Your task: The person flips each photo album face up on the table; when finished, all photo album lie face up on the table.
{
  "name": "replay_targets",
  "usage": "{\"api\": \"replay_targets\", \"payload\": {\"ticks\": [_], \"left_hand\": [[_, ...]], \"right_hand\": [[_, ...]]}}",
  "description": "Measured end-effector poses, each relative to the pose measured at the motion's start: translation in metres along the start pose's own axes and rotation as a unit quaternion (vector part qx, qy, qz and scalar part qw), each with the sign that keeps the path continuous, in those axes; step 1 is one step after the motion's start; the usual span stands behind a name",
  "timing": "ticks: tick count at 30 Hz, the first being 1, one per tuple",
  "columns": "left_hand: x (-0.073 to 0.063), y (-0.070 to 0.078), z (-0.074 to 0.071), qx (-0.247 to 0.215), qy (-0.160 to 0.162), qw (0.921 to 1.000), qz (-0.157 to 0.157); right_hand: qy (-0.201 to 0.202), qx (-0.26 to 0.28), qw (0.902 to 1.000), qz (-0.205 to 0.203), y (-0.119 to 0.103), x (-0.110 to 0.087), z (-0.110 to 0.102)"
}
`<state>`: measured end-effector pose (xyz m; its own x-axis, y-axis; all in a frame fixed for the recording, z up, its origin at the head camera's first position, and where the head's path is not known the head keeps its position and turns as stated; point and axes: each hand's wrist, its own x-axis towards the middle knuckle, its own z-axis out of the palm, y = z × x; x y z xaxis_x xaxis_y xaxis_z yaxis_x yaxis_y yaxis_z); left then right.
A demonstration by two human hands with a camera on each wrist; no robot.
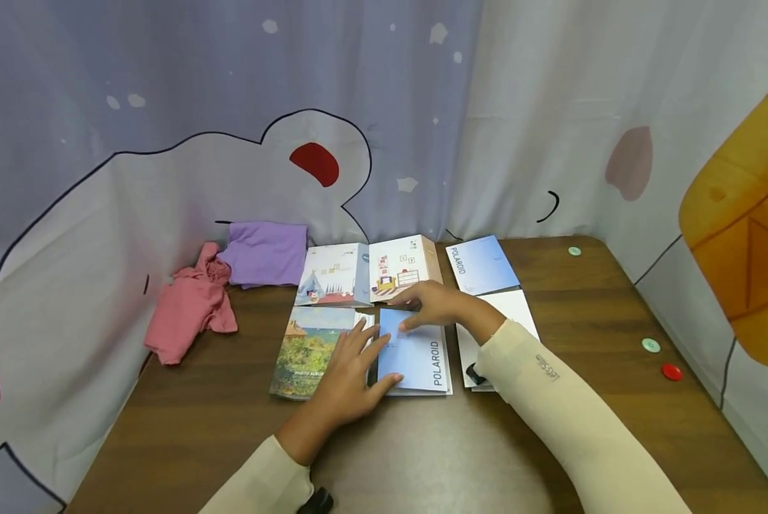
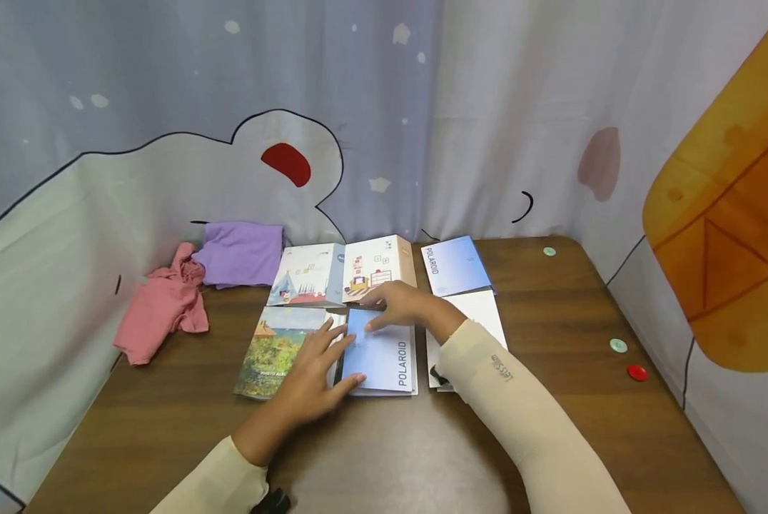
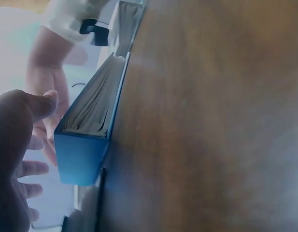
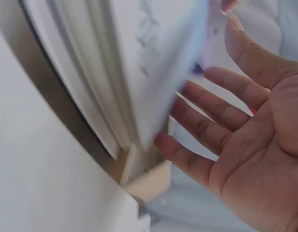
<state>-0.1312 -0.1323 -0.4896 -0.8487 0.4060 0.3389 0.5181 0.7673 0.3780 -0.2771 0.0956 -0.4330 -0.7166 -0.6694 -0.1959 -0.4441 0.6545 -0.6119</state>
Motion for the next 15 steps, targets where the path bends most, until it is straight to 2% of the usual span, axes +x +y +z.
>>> {"api": "replay_targets", "payload": {"ticks": [4,8,15], "left_hand": [[0.013,0.008,-0.001,0.007,-0.001,0.9995,0.03],[0.024,0.017,0.002,0.008,-0.005,0.9983,0.058],[0.045,0.043,0.01,-0.019,-0.048,0.9976,0.047]], "right_hand": [[0.007,0.01,0.9999,0.011,0.004,-0.022,-0.025],[0.03,0.011,0.9994,0.013,0.014,-0.045,-0.043],[0.089,0.005,0.9958,0.023,0.045,-0.084,-0.055]]}}
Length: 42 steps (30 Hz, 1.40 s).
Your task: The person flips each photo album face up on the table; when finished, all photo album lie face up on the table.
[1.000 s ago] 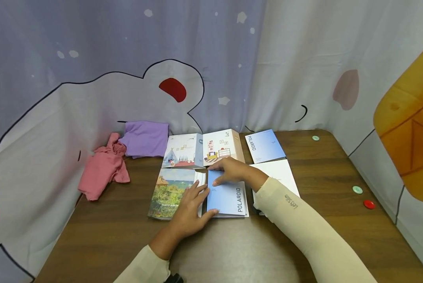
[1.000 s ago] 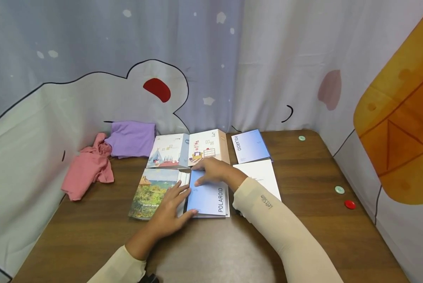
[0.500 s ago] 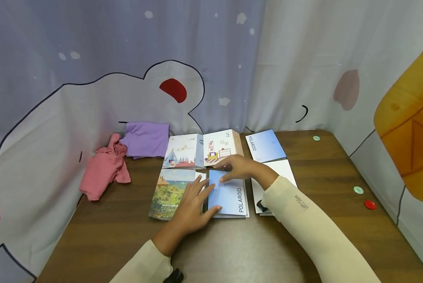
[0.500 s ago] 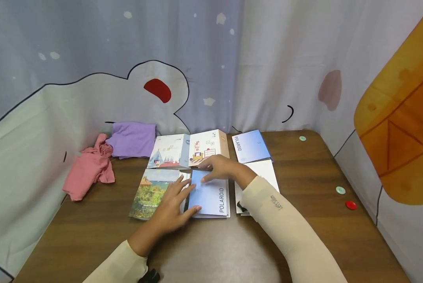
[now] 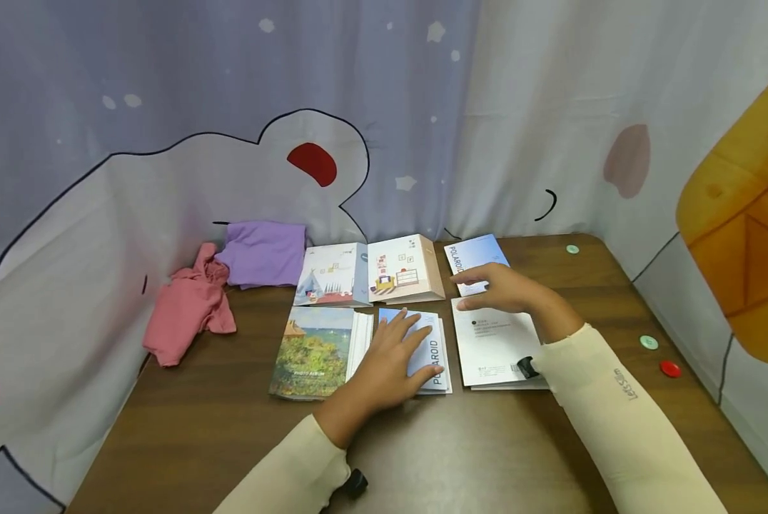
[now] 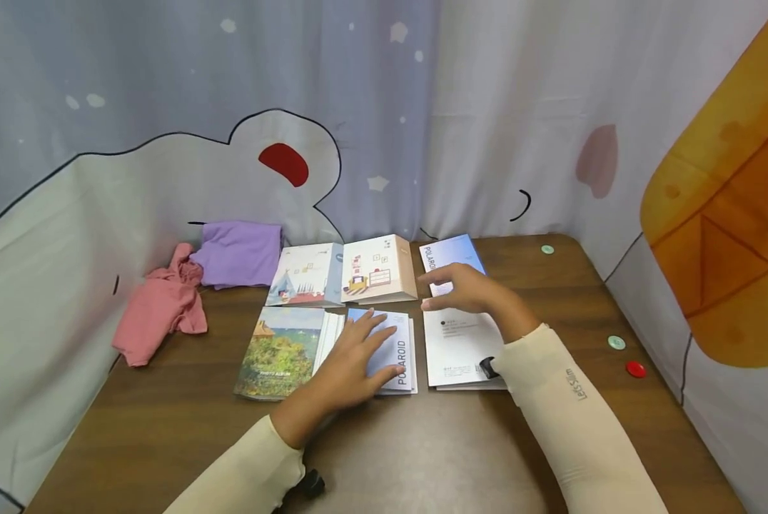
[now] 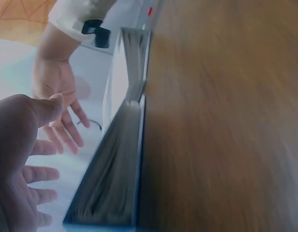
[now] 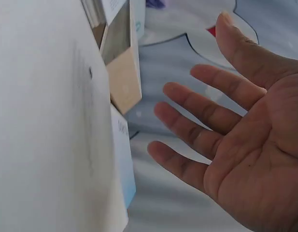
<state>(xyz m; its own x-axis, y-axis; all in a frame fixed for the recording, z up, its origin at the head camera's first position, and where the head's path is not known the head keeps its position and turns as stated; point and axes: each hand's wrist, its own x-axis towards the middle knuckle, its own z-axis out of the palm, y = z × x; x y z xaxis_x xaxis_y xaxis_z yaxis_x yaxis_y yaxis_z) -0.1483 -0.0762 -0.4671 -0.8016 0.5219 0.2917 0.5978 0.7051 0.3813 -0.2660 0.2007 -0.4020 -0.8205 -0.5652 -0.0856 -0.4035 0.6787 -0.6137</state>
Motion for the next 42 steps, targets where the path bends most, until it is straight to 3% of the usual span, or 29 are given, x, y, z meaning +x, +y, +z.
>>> {"api": "replay_targets", "payload": {"ticks": [6,12,18,22,25,30,35,42], "left_hand": [[0.018,0.021,0.011,0.012,-0.026,0.9996,0.002],[0.03,0.046,0.029,0.045,-0.035,0.9982,0.017],[0.044,0.067,0.049,0.066,-0.047,0.996,0.038],[0.05,0.079,0.061,0.074,-0.057,0.9949,0.038],[0.051,0.086,0.067,0.089,-0.064,0.9931,0.044],[0.052,0.093,0.076,0.105,-0.066,0.991,0.05],[0.056,0.099,0.083,0.103,-0.067,0.9914,0.046],[0.065,0.1,0.095,0.106,-0.044,0.993,0.029]], "right_hand": [[0.038,0.003,0.9989,0.027,0.031,-0.03,-0.012],[0.04,0.041,0.9978,0.035,0.051,-0.054,-0.02],[0.039,0.062,0.9955,0.059,0.074,-0.069,-0.017],[0.052,0.117,0.9897,0.064,0.093,-0.072,-0.007],[0.055,0.146,0.9861,0.057,0.105,-0.073,0.001],[0.063,0.148,0.9865,0.033,0.119,-0.075,0.01],[0.071,0.161,0.9828,0.057,0.126,-0.079,0.016],[0.074,0.203,0.9741,0.066,0.132,-0.078,0.024]]}}
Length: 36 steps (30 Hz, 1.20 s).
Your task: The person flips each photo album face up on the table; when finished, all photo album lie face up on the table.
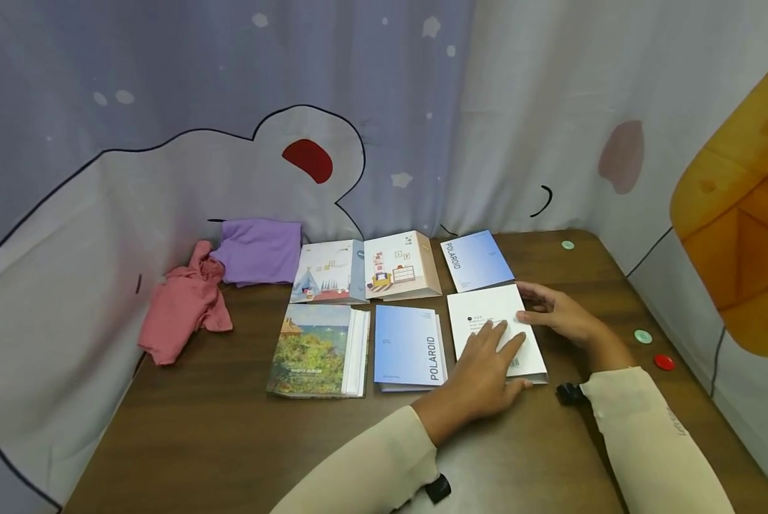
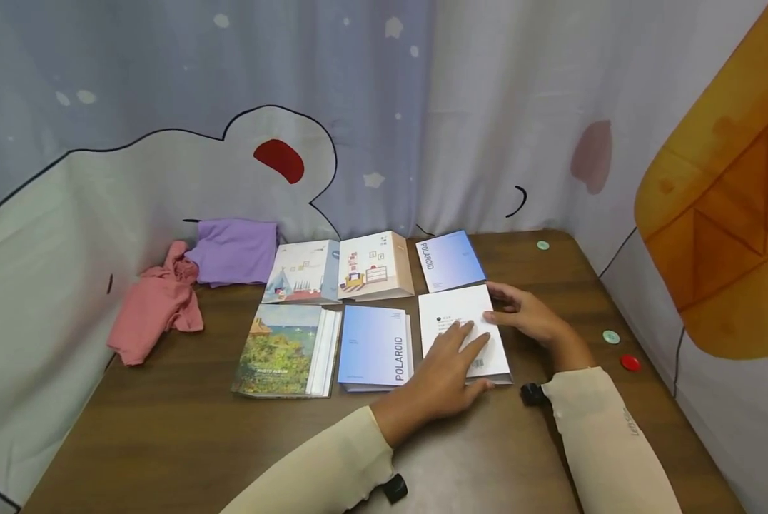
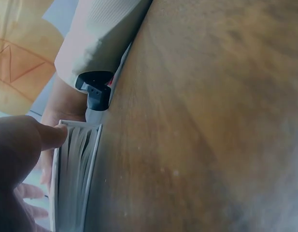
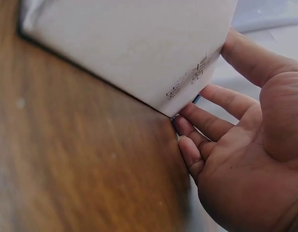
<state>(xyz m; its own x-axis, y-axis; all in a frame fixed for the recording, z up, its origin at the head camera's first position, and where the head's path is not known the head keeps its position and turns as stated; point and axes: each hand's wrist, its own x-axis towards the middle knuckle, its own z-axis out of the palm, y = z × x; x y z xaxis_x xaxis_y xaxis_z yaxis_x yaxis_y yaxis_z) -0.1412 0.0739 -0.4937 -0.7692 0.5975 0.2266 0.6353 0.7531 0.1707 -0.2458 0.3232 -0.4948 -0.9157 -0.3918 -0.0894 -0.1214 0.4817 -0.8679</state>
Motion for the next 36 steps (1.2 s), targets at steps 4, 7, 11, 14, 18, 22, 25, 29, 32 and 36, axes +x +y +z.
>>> {"api": "replay_targets", "payload": {"ticks": [4,7,11,14,18,22,25,29,32,36], "left_hand": [[0.003,0.001,0.003,-0.026,-0.009,0.9994,-0.022],[0.003,0.003,0.005,-0.038,-0.013,0.9986,-0.034],[0.002,0.007,0.009,-0.028,-0.007,0.9987,-0.043],[0.003,0.01,0.01,-0.013,0.003,0.9989,-0.046],[0.003,0.013,0.01,0.001,0.01,0.9988,-0.049],[0.003,0.013,0.01,0.002,0.01,0.9987,-0.049],[0.004,0.013,0.009,-0.007,0.014,0.9988,-0.046],[0.004,0.012,0.009,-0.02,0.029,0.9984,-0.044],[0.002,0.012,0.009,-0.028,0.057,0.9973,-0.036],[0.0,0.012,0.009,-0.044,0.104,0.9935,-0.014]], "right_hand": [[0.004,0.004,1.0,0.001,0.002,0.001,0.001],[0.007,0.003,1.0,0.004,0.003,0.001,0.002],[0.005,0.007,0.9999,0.007,0.005,0.0,0.002],[0.007,0.008,0.9999,0.007,0.004,0.0,0.002],[0.013,0.0,0.9999,0.007,0.004,0.0,0.001],[0.015,-0.009,0.9998,0.006,0.004,0.0,0.001],[0.02,-0.007,0.9998,0.004,0.003,0.0,0.0],[0.021,0.013,0.9996,-0.012,0.002,-0.001,-0.001],[0.012,0.04,0.9986,-0.033,0.001,-0.003,-0.003],[0.002,0.074,0.9948,-0.069,0.0,-0.007,-0.007]]}}
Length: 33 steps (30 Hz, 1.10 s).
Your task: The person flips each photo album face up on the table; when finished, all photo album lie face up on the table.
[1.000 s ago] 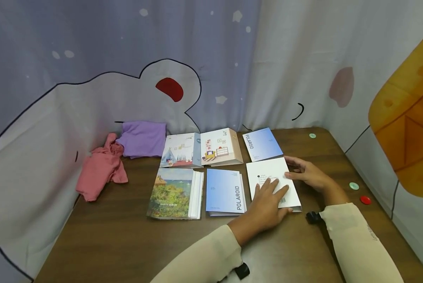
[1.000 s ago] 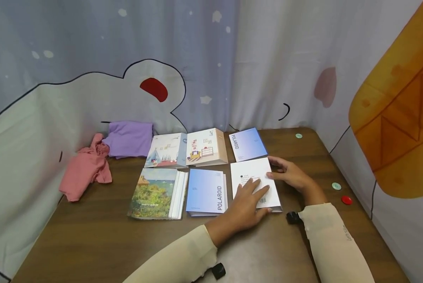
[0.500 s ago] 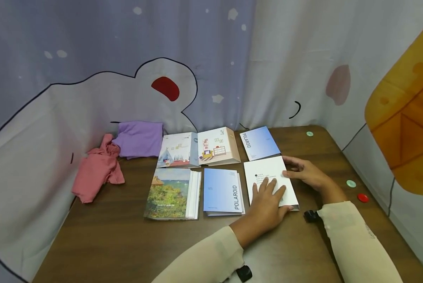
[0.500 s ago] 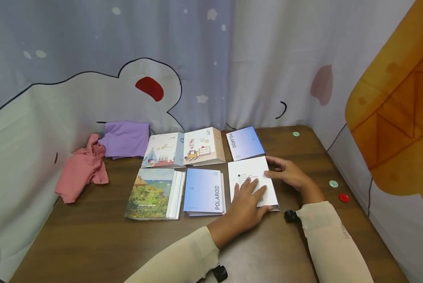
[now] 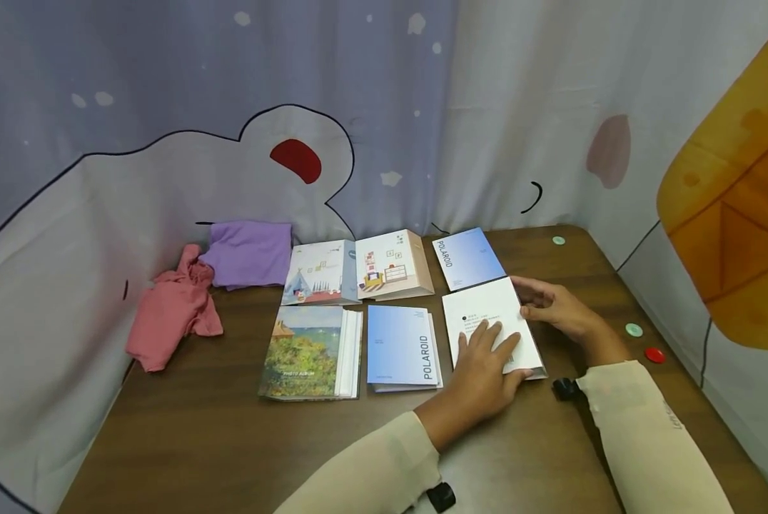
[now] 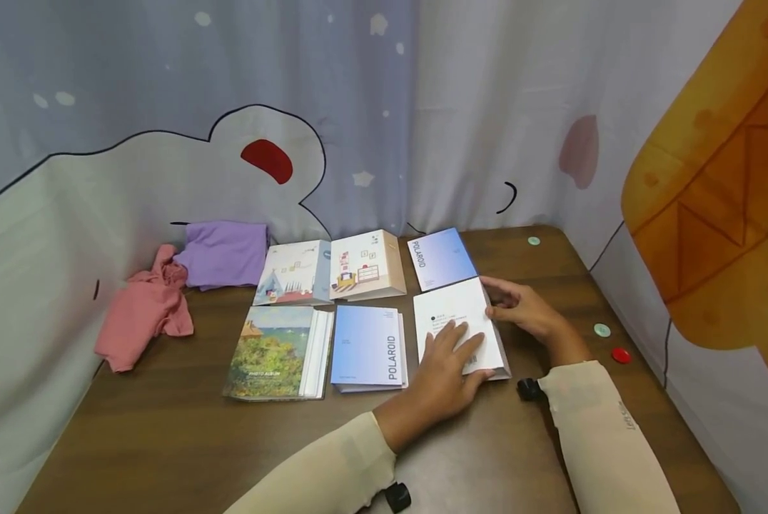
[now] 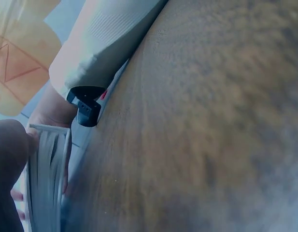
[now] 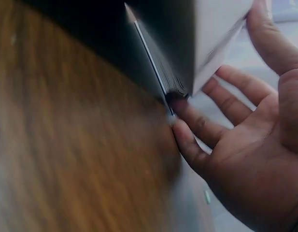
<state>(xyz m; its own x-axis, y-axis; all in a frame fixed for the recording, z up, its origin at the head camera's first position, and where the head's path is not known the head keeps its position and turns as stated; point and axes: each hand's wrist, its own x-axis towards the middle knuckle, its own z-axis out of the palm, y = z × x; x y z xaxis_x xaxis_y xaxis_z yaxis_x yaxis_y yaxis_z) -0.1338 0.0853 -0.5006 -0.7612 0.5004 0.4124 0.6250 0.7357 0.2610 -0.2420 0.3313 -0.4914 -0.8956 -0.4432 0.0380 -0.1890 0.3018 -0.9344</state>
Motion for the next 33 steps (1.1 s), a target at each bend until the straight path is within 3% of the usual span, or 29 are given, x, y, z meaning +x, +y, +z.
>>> {"api": "replay_targets", "payload": {"ticks": [6,12,22,28,33], "left_hand": [[-0.004,-0.003,-0.001,-0.044,0.043,0.998,0.014],[-0.004,-0.006,-0.008,-0.12,0.081,0.9884,0.047],[-0.001,-0.013,-0.013,-0.21,0.063,0.9745,0.049],[-0.001,-0.012,-0.014,-0.228,0.071,0.9693,0.06],[-0.001,-0.013,-0.017,-0.282,0.054,0.9566,0.053]], "right_hand": [[-0.023,0.02,0.9985,-0.044,-0.005,-0.002,-0.003],[-0.031,0.037,0.9963,-0.071,-0.026,-0.008,-0.007],[-0.004,-0.076,0.9928,-0.093,-0.061,0.001,-0.012],[-0.015,-0.096,0.9904,-0.098,-0.078,0.006,-0.009],[-0.013,-0.116,0.9884,-0.097,-0.087,0.008,-0.005]]}}
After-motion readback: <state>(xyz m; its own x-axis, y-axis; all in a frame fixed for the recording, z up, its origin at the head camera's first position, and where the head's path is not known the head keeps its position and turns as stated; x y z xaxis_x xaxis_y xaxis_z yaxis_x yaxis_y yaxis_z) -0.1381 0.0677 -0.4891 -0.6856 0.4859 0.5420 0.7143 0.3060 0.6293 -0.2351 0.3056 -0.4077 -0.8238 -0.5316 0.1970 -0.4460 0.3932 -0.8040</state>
